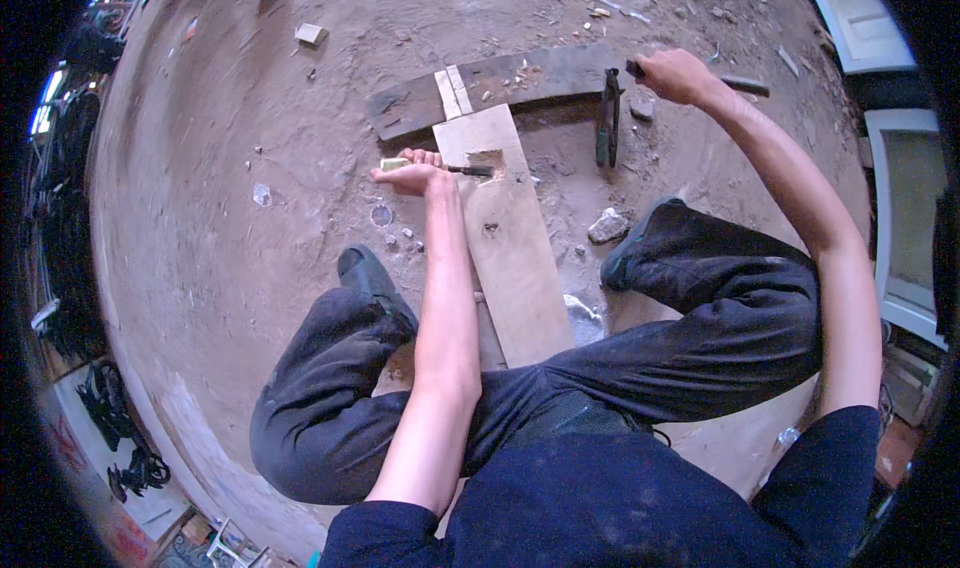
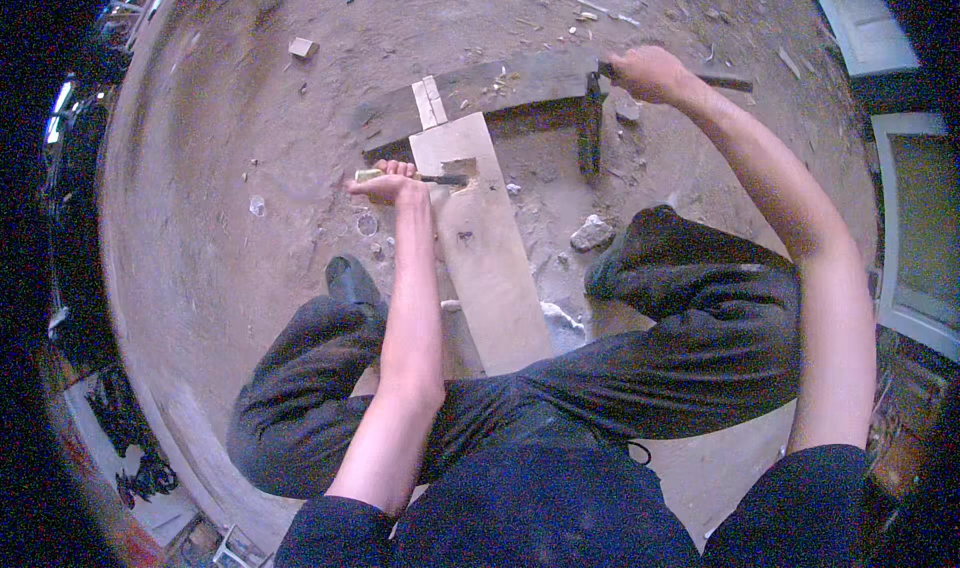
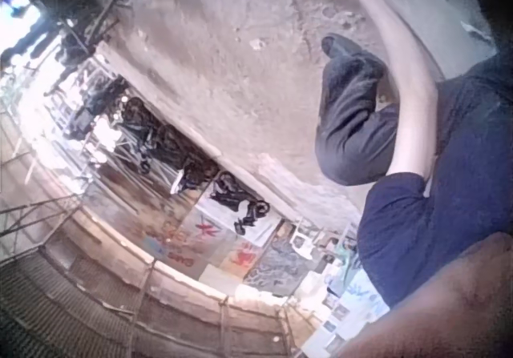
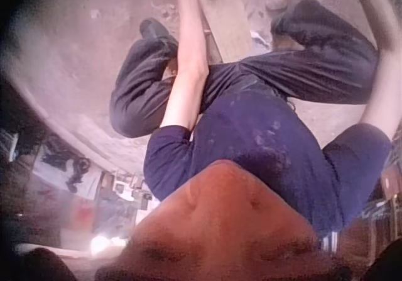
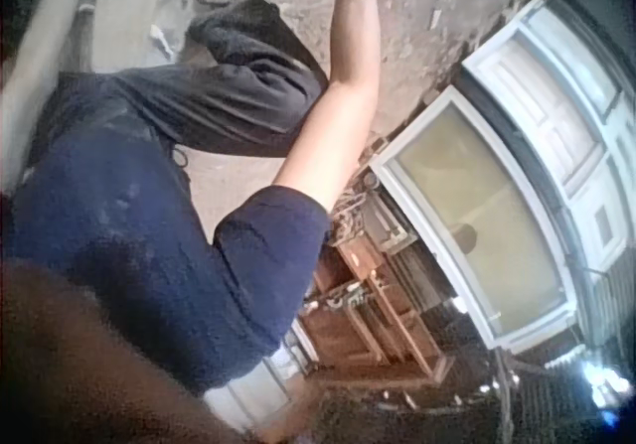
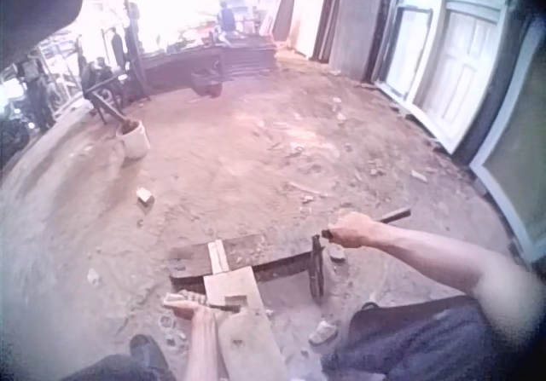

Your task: The person hammers a chisel to carve a hole in a wooden board, uses pliers to place a wooden peg into the opening, and then hammers the peg.

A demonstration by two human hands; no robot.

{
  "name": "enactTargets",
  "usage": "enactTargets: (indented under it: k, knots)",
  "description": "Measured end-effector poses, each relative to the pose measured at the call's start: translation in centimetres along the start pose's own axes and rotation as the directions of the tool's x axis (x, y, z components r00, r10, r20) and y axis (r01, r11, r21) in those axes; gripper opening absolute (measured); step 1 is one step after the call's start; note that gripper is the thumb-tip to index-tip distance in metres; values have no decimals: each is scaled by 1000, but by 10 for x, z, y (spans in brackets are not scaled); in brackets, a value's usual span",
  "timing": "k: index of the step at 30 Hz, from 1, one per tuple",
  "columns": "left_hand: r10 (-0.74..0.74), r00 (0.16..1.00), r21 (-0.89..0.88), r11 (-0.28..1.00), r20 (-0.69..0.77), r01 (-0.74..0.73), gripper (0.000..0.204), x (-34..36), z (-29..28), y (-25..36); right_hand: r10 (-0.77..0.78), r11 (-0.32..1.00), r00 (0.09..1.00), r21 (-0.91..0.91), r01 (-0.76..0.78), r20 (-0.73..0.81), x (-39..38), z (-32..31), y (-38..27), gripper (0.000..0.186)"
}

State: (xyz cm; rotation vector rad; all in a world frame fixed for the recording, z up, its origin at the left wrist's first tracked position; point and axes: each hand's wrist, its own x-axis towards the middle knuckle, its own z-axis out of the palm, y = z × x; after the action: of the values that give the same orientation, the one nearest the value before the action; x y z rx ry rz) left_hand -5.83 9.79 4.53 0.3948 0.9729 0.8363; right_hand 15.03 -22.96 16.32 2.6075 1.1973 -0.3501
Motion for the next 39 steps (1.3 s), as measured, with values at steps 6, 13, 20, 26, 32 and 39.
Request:
enactTargets:
  k: [6,13,20,26,32,39]
  knots:
    - [-62,996,-160,984,72,72,67,4,-11,-3,-10,993,987,117,-9,160,-7,9,8,23]
    - [-126,795,158,987,594,38,57,-35,12,-5,-86,988,852,-65,139,517,-36,76,-24,23]
    - [-163,358,351,750,919,-560,69,-81,21,-38,-383,900,737,44,434,557,-62,117,-70,29]
    - [-122,1,59,473,993,-879,33,-157,32,-44,-335,927,778,40,372,532,-54,100,-89,28]
    - [-52,-64,-29,514,997,-857,31,-162,34,-46,-318,934,784,35,356,533,-36,89,-88,28]
    - [-122,601,361,884,790,-296,62,-107,40,-29,-141,956,896,294,12,421,-1,68,-72,37]
